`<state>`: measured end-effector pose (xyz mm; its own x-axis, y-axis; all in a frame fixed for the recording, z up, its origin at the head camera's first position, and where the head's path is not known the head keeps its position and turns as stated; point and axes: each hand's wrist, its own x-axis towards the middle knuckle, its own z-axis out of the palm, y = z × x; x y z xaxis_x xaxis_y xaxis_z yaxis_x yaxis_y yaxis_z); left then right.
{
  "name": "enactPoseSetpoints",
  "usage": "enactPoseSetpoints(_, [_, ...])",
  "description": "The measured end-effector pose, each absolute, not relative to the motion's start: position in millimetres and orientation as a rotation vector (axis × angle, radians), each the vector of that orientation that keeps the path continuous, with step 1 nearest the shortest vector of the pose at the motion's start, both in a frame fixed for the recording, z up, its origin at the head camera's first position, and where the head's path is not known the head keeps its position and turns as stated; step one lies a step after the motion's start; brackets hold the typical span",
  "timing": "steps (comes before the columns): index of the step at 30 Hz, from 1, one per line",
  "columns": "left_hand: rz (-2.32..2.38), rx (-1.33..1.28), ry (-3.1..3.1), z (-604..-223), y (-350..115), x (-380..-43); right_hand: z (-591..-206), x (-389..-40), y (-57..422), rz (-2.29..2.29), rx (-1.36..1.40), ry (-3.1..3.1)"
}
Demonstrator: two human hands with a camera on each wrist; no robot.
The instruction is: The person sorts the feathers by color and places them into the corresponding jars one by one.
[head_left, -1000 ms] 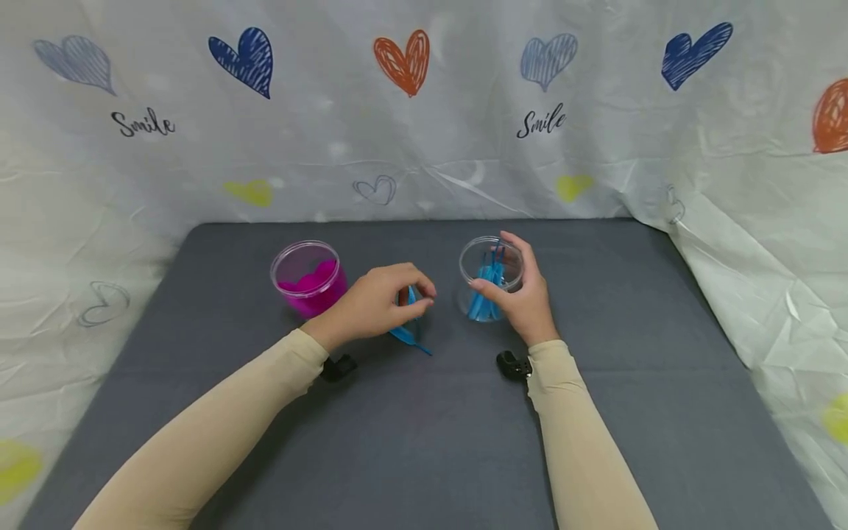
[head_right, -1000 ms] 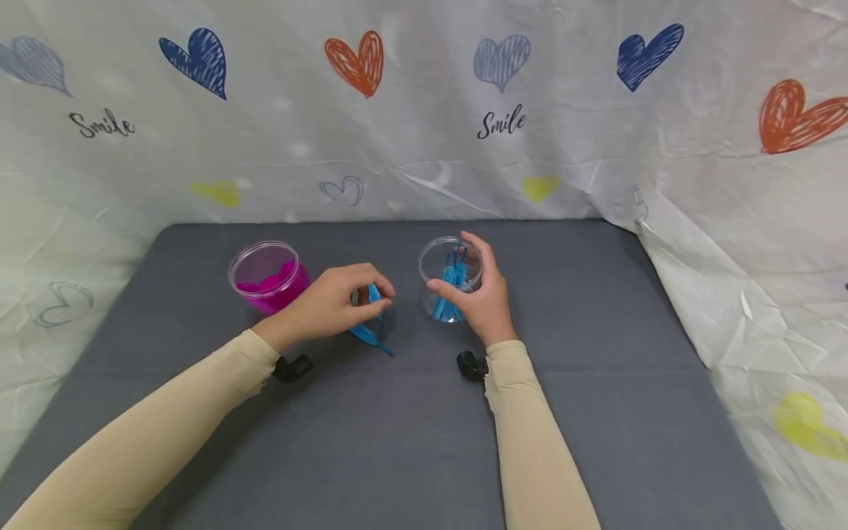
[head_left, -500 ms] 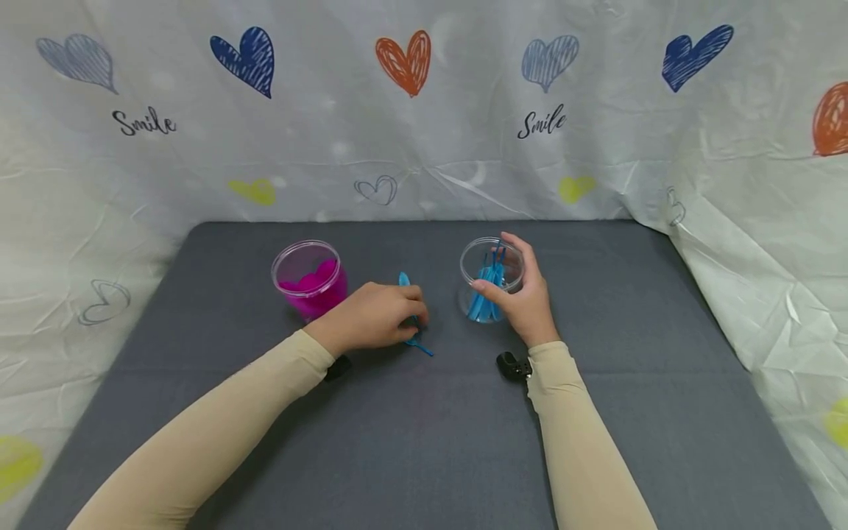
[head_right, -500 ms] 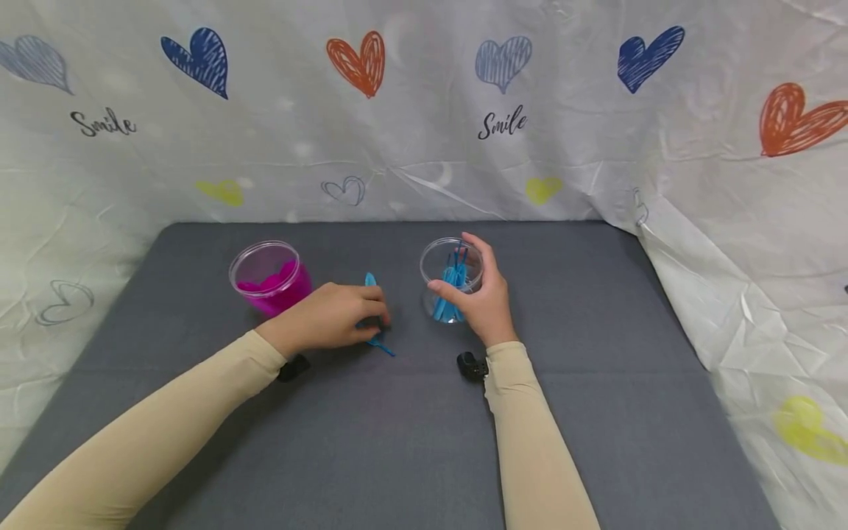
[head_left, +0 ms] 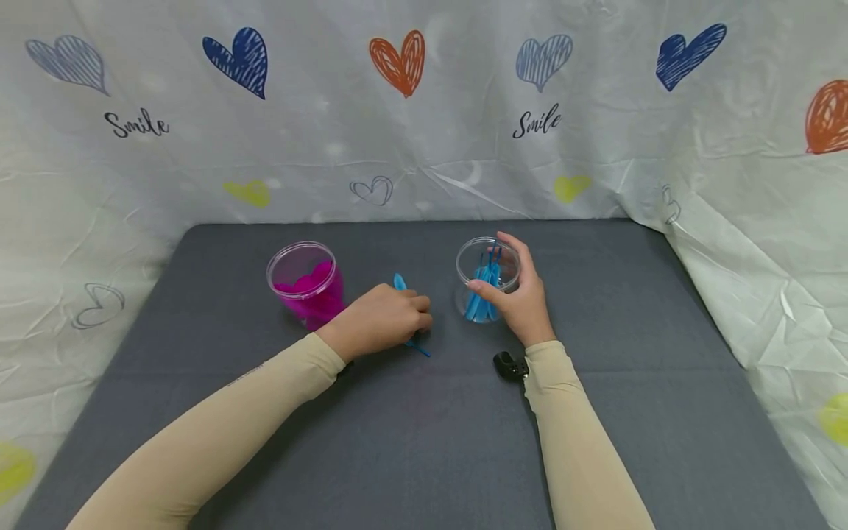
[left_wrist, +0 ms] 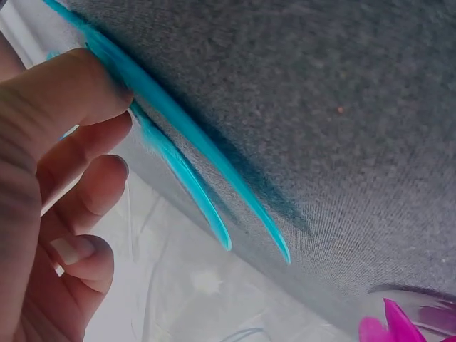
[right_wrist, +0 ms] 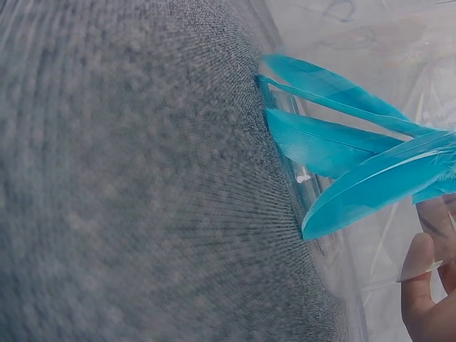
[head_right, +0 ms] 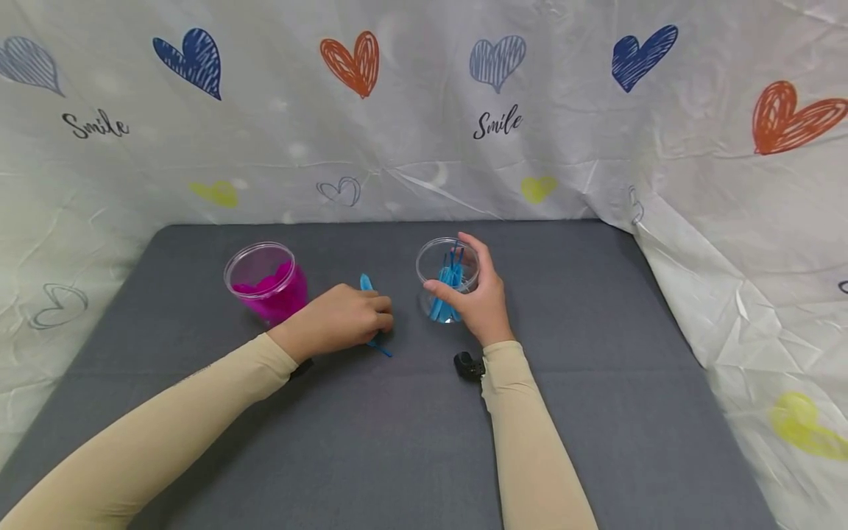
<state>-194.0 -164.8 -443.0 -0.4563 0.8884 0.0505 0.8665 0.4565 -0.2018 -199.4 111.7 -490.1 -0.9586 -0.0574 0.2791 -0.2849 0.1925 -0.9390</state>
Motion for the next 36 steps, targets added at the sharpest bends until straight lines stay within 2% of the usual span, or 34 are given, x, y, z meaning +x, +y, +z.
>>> enactPoseSetpoints(14, [0.330, -1.575, -2.427, -448, -162, -194, -491, -200, 111, 1.883, 0.335, -2.265])
enactPoseSetpoints(26, [0.072, -1.549, -2.390, -440, -160, -198, -490, -200, 110, 1.882, 0.325, -2.265])
enactPoseSetpoints(36, [-0.254, -1.393, -2.393, -408, -156, -212, -491, -202, 110, 1.895, 0.314, -2.263])
